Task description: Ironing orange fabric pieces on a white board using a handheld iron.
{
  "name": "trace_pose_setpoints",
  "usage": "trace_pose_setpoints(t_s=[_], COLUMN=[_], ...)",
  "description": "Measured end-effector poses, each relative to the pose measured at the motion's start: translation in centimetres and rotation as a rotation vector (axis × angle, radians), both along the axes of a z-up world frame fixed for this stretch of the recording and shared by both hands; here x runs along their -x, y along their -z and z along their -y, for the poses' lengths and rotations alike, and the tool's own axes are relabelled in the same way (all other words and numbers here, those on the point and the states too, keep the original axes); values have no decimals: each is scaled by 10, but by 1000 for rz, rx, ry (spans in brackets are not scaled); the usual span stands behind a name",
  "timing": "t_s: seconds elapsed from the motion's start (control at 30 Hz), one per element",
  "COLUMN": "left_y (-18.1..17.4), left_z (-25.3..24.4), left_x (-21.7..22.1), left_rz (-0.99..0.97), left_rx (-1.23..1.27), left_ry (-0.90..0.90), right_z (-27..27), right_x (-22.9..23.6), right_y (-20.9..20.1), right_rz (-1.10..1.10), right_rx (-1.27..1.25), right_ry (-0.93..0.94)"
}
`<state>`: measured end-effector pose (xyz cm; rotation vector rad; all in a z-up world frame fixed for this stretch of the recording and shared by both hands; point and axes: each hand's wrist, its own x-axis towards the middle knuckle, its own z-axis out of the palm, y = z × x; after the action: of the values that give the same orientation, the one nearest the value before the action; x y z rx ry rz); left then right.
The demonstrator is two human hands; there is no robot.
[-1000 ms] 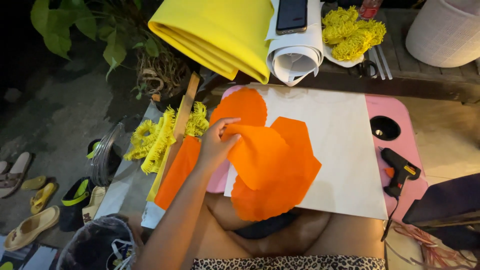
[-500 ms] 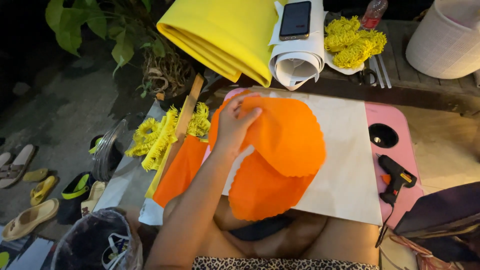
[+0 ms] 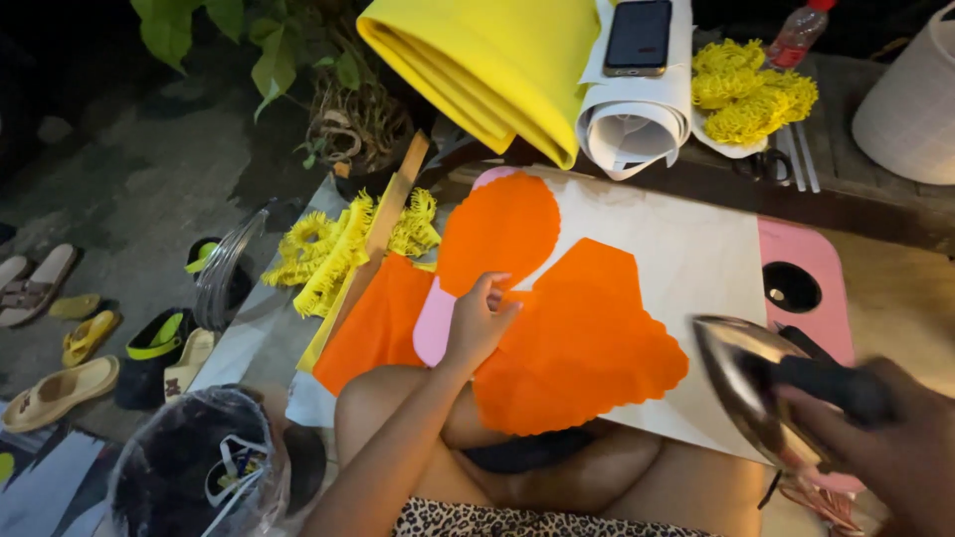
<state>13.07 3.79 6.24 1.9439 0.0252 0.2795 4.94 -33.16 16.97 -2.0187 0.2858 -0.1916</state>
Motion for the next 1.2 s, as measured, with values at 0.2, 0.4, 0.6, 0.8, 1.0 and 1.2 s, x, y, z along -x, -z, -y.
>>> trace_pose_setpoints(t_s=[0.2,0.4,0.6,0.8,1.0,1.2], left_y=[-13,-16,-16,10,14,20], left_z=[-9,-10,-5,8,19,19], left_x=[9,27,69,91,90,86], left_rz=[-48,192,495,395,413,468], left_rx=[52,84,-162,-301,-366,-434], left_ry=[1,-222,-282,-104,-116,-178], right_z=[-112,-164,-185,-188,-191,-188], right_x=[-57,-94,-103,-105,-102,-109], right_y=[-42,-6,13,17,7,14], right_rz=[-217,-79,-136,-152,-233,-217], right_rx=[1281,1233,1211,1268,1258,1288], right_ry=[-311,-656,-672,-564,-626,-604])
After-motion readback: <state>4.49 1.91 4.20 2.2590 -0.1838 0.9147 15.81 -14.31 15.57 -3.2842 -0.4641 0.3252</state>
